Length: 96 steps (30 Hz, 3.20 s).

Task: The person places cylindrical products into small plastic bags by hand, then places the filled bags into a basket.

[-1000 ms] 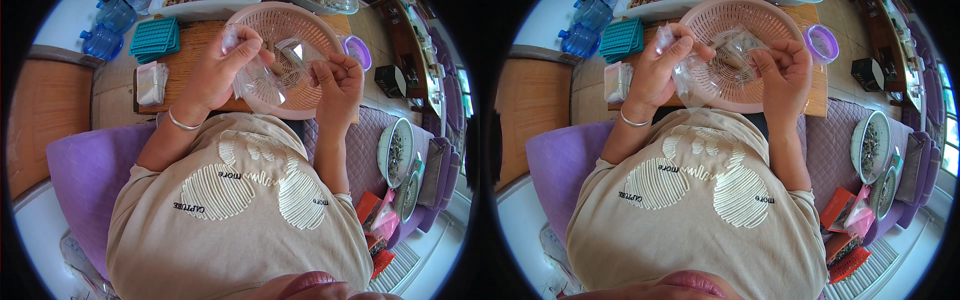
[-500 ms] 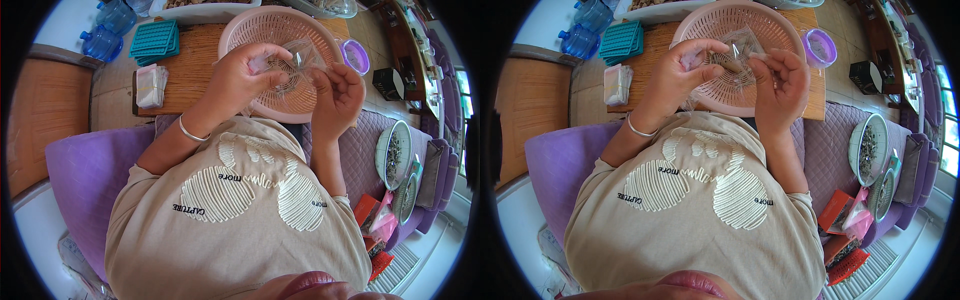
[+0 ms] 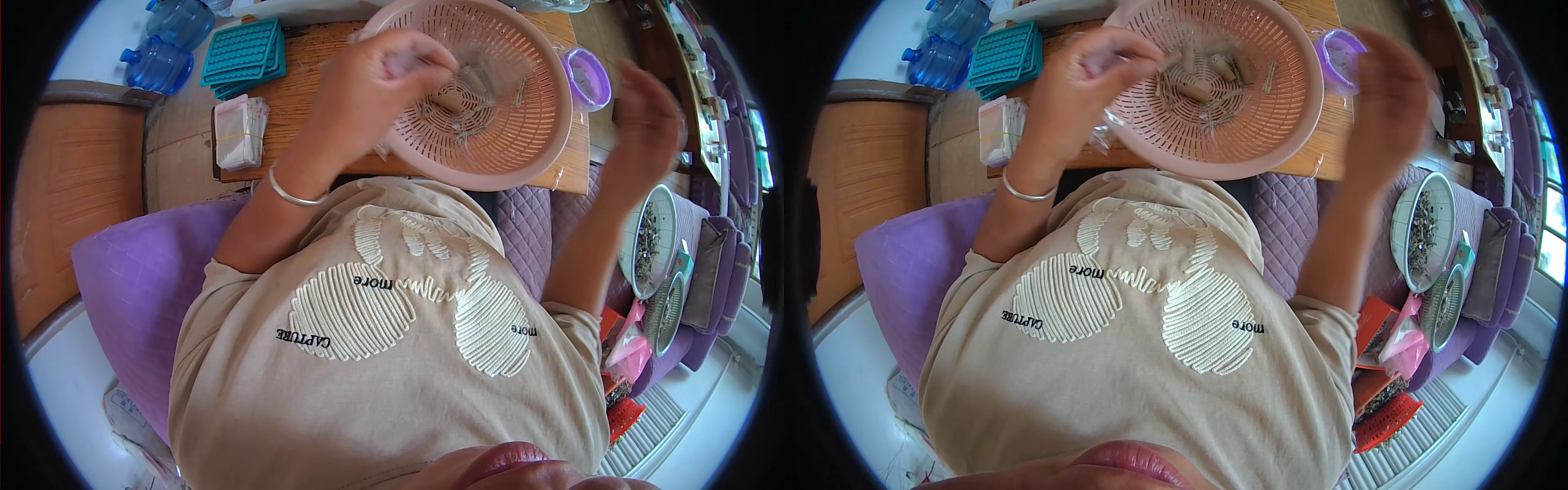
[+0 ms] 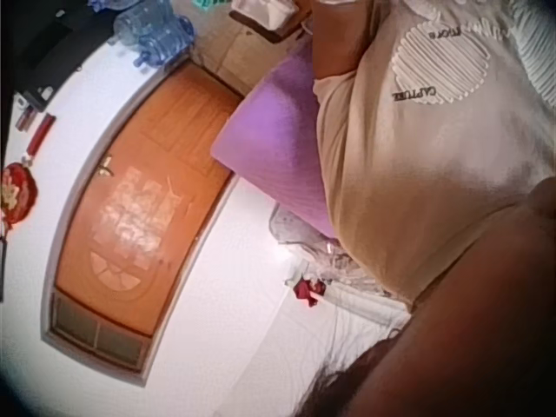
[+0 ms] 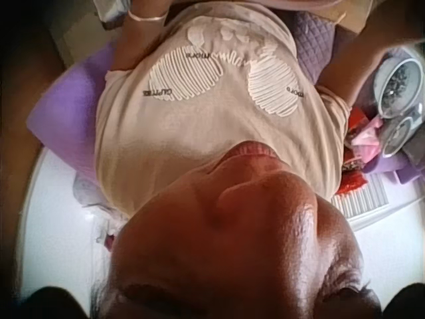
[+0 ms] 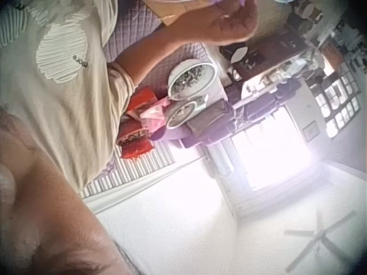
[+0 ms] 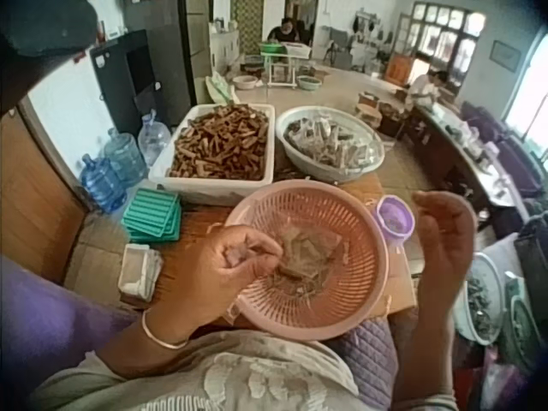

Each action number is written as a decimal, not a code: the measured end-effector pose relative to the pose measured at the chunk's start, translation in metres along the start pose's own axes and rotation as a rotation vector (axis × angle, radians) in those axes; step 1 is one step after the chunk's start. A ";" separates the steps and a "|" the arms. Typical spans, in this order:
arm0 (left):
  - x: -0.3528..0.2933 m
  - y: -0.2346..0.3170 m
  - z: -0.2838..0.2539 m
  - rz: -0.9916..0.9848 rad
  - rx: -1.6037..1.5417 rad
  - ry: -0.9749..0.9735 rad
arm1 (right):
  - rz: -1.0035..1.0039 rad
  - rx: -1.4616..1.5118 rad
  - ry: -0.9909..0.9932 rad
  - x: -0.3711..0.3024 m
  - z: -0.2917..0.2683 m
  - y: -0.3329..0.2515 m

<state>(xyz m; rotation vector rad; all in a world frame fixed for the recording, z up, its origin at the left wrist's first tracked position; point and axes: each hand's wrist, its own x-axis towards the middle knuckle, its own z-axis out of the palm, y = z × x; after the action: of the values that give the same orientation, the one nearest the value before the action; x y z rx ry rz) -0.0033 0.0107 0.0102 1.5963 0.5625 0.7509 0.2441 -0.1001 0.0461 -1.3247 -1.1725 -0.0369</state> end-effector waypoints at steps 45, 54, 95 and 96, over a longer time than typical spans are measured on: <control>-0.010 0.013 0.043 0.009 -0.681 0.262 | 0.092 0.349 -0.379 -0.046 0.054 -0.026; -0.003 -0.002 0.041 0.464 -0.188 0.268 | 0.434 0.579 -0.256 -0.059 0.045 -0.035; 0.002 0.012 -0.007 -0.049 -0.555 0.228 | 0.451 1.026 0.094 0.166 -0.022 0.018; -0.002 0.014 -0.007 -0.058 -0.527 0.247 | 0.445 1.028 0.190 0.179 -0.025 0.015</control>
<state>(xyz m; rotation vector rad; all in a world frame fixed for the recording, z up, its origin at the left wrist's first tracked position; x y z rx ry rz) -0.0103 0.0114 0.0243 1.0049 0.5306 0.9672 0.3539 -0.0118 0.1600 -0.6005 -0.5465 0.6648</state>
